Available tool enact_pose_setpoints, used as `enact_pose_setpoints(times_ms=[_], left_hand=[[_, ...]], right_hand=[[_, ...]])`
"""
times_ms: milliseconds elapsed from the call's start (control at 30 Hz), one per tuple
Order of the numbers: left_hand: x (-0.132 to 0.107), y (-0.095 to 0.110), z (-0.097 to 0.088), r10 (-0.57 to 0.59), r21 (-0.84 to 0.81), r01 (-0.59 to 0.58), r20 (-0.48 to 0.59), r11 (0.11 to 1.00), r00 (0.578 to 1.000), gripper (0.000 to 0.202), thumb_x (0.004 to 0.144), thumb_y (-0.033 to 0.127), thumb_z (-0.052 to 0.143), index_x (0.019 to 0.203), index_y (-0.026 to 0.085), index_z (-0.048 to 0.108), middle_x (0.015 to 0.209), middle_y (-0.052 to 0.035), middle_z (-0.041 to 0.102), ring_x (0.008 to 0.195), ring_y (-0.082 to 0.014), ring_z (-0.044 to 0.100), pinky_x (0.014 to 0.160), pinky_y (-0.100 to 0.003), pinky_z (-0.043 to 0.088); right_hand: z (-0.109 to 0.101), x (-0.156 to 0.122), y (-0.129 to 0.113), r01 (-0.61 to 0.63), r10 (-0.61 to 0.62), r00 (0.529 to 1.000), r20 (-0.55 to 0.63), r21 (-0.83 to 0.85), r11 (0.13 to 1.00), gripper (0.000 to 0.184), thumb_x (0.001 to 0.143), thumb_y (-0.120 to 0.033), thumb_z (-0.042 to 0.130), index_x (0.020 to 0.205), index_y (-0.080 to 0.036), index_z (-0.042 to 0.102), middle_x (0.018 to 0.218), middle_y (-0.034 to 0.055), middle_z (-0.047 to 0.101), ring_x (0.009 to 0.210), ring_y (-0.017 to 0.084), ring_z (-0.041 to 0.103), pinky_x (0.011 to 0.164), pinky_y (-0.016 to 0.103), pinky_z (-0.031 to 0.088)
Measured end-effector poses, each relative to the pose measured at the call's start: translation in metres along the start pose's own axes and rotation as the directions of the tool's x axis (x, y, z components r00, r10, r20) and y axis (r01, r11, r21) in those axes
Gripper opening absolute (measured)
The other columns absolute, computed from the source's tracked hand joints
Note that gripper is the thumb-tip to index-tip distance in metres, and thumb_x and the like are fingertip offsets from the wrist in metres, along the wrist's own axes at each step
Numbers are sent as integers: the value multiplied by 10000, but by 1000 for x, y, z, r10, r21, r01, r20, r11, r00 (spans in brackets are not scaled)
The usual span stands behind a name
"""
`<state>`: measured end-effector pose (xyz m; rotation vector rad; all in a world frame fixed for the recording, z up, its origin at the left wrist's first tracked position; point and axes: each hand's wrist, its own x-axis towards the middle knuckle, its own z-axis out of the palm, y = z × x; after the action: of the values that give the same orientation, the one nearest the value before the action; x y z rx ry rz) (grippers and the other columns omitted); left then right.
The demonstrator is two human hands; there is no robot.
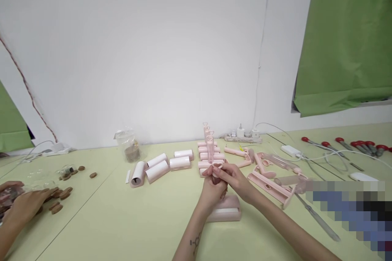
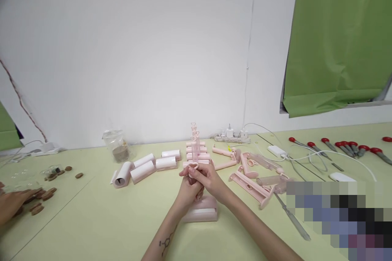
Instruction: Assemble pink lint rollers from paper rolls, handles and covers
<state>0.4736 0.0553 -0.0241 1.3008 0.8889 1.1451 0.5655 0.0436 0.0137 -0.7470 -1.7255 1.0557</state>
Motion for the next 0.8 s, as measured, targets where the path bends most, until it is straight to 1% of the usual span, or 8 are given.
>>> enact_pose_setpoints(times_ms=[167,267,333,467,533,633,700,800], left_hand=[[0,0,1,18,-1,-18,-2,1000,1000,187,658,338,540,680,190,428,328,117,323,262,-42,273,297,-169,216],[1,0,0,28,8,-28,6,1000,1000,222,682,378,511,619,185,422,316,109,309,257,-40,266,296,-174,207],[0,1,0,37,13,-37,14,999,999,231,685,384,504,606,186,417,313,108,306,257,-39,264,297,-174,208],[-1,0,0,53,20,-54,19,998,998,179,637,295,551,617,187,410,318,113,326,265,-34,271,306,-166,203],[-1,-2,-1,53,20,-53,14,998,999,170,616,246,552,585,190,395,313,109,334,266,-36,273,303,-167,194],[1,-6,-1,45,8,-45,8,999,999,172,600,211,533,534,195,376,303,104,324,263,-40,268,298,-171,185],[2,-7,-1,40,-4,-40,10,999,999,154,582,181,529,517,191,390,300,102,317,263,-40,264,300,-174,178],[2,-8,-2,28,-31,-27,15,999,1000,103,553,144,524,509,176,437,299,95,324,264,-39,259,309,-185,165]], right_hand=[[6,0,2,53,-54,997,-63,-20,998,308,806,-423,457,744,-158,600,735,43,625,649,156,563,624,267,451],[7,-1,4,74,-90,987,-135,-124,990,312,812,-424,444,769,-160,606,748,46,618,680,165,570,651,275,448],[5,-2,3,95,-125,983,-135,-208,974,328,816,-423,436,773,-158,624,733,48,609,710,172,570,682,281,442],[-2,2,-7,122,-124,992,5,-247,961,360,806,-445,444,750,-149,641,710,46,614,706,170,572,687,271,435],[-2,9,-11,58,-48,998,46,-256,965,387,777,-483,468,717,-144,645,642,35,604,617,153,561,604,252,436],[-1,20,-10,-50,76,993,94,-253,966,459,782,-528,419,692,-146,657,531,10,562,459,108,486,481,223,396],[-1,23,-7,-62,101,983,155,-235,970,471,819,-508,354,766,-163,671,620,22,610,474,102,487,493,221,397],[-2,21,-1,-96,139,966,217,-197,976,364,834,-381,352,1056,-220,591,918,40,643,547,110,519,526,233,417]])
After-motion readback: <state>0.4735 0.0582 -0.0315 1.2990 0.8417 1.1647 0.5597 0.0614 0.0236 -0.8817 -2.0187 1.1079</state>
